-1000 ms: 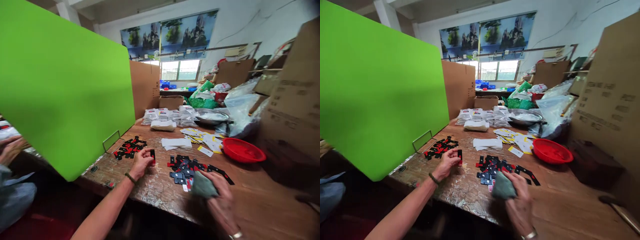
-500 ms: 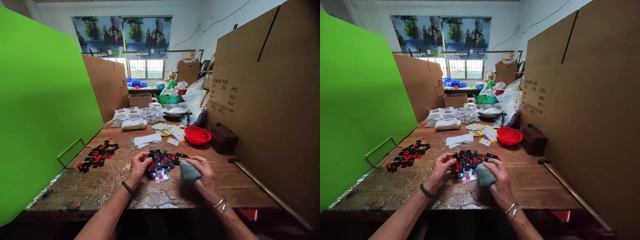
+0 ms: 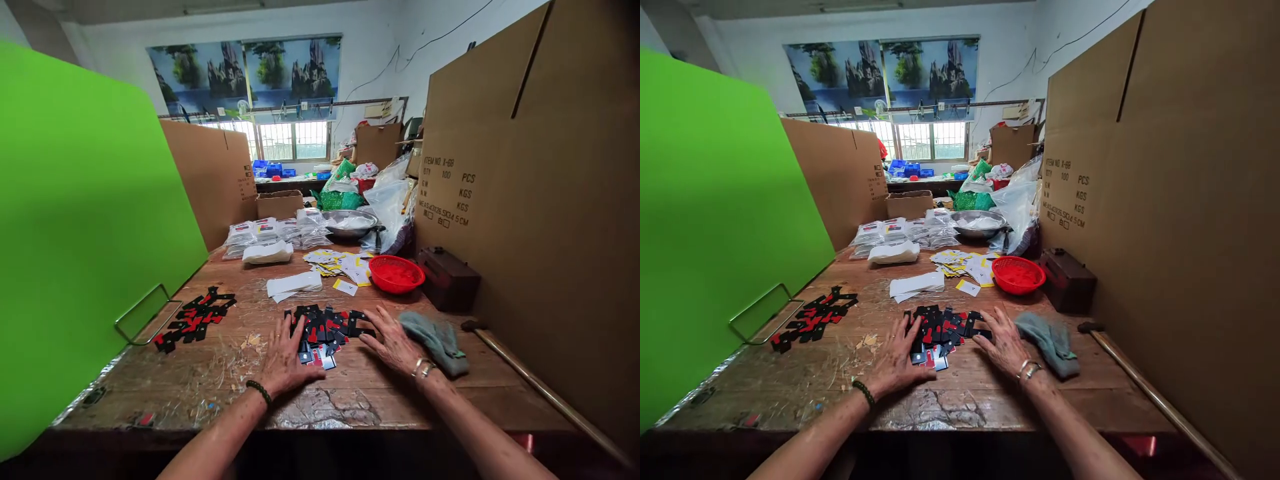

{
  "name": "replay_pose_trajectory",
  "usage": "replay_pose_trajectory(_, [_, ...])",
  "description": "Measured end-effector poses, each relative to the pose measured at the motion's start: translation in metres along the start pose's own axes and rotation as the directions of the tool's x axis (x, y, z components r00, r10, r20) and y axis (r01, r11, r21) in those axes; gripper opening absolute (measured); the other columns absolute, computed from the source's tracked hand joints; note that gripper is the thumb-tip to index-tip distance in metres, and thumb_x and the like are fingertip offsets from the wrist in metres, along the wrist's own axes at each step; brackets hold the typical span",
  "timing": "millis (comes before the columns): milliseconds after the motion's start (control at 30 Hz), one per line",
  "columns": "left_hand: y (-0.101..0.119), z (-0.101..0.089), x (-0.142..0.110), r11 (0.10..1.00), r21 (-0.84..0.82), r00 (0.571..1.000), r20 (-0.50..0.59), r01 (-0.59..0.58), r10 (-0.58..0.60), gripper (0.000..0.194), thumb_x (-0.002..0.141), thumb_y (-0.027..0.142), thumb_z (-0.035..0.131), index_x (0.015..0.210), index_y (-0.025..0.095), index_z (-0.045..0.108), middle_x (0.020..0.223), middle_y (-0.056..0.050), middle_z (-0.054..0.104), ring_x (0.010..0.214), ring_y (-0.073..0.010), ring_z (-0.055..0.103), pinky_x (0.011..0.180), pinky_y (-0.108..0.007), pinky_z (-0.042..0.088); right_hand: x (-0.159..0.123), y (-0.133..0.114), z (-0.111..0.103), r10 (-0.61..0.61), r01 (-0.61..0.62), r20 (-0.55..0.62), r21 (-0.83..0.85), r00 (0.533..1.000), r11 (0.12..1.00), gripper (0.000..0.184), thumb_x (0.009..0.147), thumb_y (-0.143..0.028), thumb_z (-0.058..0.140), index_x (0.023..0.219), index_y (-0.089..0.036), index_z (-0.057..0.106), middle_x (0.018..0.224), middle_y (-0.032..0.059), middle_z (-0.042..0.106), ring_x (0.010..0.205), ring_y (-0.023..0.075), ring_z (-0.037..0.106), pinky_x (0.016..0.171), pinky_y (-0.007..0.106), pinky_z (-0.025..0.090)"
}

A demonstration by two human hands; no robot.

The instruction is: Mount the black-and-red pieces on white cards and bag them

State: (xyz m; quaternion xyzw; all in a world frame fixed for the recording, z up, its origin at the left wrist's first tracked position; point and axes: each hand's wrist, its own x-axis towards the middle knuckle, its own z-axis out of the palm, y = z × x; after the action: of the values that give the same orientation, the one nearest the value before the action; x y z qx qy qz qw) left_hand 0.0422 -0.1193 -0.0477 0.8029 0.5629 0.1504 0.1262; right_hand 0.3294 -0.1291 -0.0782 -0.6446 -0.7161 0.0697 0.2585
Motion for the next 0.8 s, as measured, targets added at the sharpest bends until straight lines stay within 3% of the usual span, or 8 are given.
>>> replay_pose_trajectory(133, [-0.002,0.014,0.009,0.998,0.034,0.998,0.027,-0.051,0.05,0.122,0.052,0.074,0.071,0.152,0.022,0.025,0.16,-0.016,0.011,0.146,-0.0399,0.004,0.116,-0.057,0.01,0.021,-0.021,0.038,0.045,-0.044,0.019,-0.054,0.999,0.998,0.06,0.09,-0.05,0.049,0.14,-0.018,0.048,0.146,0.0186,0.04,0.137,0.038,0.031,0.108,0.056,0.028])
replay_pose_trajectory(233, [-0.006,0.019,0.024,0.997,-0.005,0.997,0.009,-0.077,0.077,0.114,0.056,0.074,0.069,0.149,0.022,0.031,0.159,-0.017,0.018,0.146,-0.0379,0.009,0.117,-0.056,0.012,0.027,-0.028,0.056,0.012,-0.011,0.02,-0.056,1.0,0.998,0.06,0.092,-0.054,0.041,0.142,-0.021,0.046,0.147,0.015,0.04,0.138,0.0371,0.03,0.109,0.057,0.026])
replay_pose_trajectory(400, [-0.003,0.021,0.035,0.983,-0.143,0.992,0.019,-0.118,0.122,0.11,0.055,0.074,0.07,0.147,0.023,0.036,0.156,-0.018,0.026,0.145,-0.0374,0.017,0.117,-0.056,0.015,0.023,-0.016,0.076,-0.03,0.029,-0.018,-0.058,0.999,0.998,0.063,0.091,-0.057,0.034,0.141,-0.021,0.047,0.146,0.0141,0.043,0.137,0.0353,0.034,0.108,0.056,0.029])
replay_pose_trajectory(500, [-0.011,0.013,0.033,0.966,-0.223,0.991,0.002,-0.129,0.132,0.111,0.056,0.071,0.072,0.15,0.026,0.03,0.158,-0.016,0.021,0.145,-0.0375,0.018,0.115,-0.057,0.019,0.022,0.0,0.086,-0.064,0.062,-0.06,-0.032,0.996,0.998,0.067,0.089,-0.06,0.032,0.139,-0.017,0.049,0.142,0.016,0.047,0.134,0.0348,0.038,0.108,0.054,0.033])
replay_pose_trajectory(600, [-0.045,-0.013,0.017,0.992,-0.129,0.988,-0.156,-0.015,-0.005,0.096,0.07,0.065,0.065,0.15,0.027,0.029,0.159,-0.013,0.02,0.146,-0.0322,0.017,0.116,-0.056,0.014,0.023,0.013,0.092,-0.078,0.08,-0.089,0.012,0.993,0.997,0.067,0.089,-0.059,0.031,0.135,-0.016,0.053,0.138,0.0174,0.05,0.133,0.0339,0.041,0.107,0.054,0.036])
replay_pose_trajectory(667, [-0.083,-0.037,-0.001,0.975,0.006,0.929,-0.305,0.22,-0.208,0.092,0.074,0.061,0.063,0.151,0.025,0.026,0.159,-0.013,0.019,0.148,-0.0318,0.01,0.116,-0.057,0.006,0.023,0.018,0.094,-0.086,0.09,-0.105,0.034,0.991,0.995,0.066,0.089,-0.059,0.032,0.131,-0.015,0.056,0.136,0.0178,0.053,0.131,0.0331,0.043,0.107,0.053,0.037])
replay_pose_trajectory(733, [-0.126,-0.059,-0.021,0.84,0.062,0.78,-0.413,0.54,-0.471,0.101,0.07,0.063,0.065,0.152,0.02,0.023,0.159,-0.018,0.017,0.147,-0.0371,0.003,0.114,-0.059,0.004,0.023,0.021,0.095,-0.087,0.093,-0.119,0.047,0.989,0.995,0.066,0.087,-0.059,0.033,0.128,-0.015,0.058,0.133,0.0179,0.055,0.13,0.0329,0.045,0.107,0.053,0.037])
replay_pose_trajectory(800, [-0.163,-0.072,-0.036,0.691,0.073,0.653,-0.414,0.719,-0.634,0.11,0.065,0.07,0.063,0.151,0.016,0.022,0.158,-0.023,0.018,0.146,-0.0421,0.006,0.113,-0.06,0.008,0.023,0.024,0.097,-0.092,0.1,-0.125,0.058,0.988,0.993,0.065,0.087,-0.059,0.033,0.125,-0.015,0.061,0.131,0.0171,0.057,0.129,0.033,0.046,0.107,0.053,0.038])
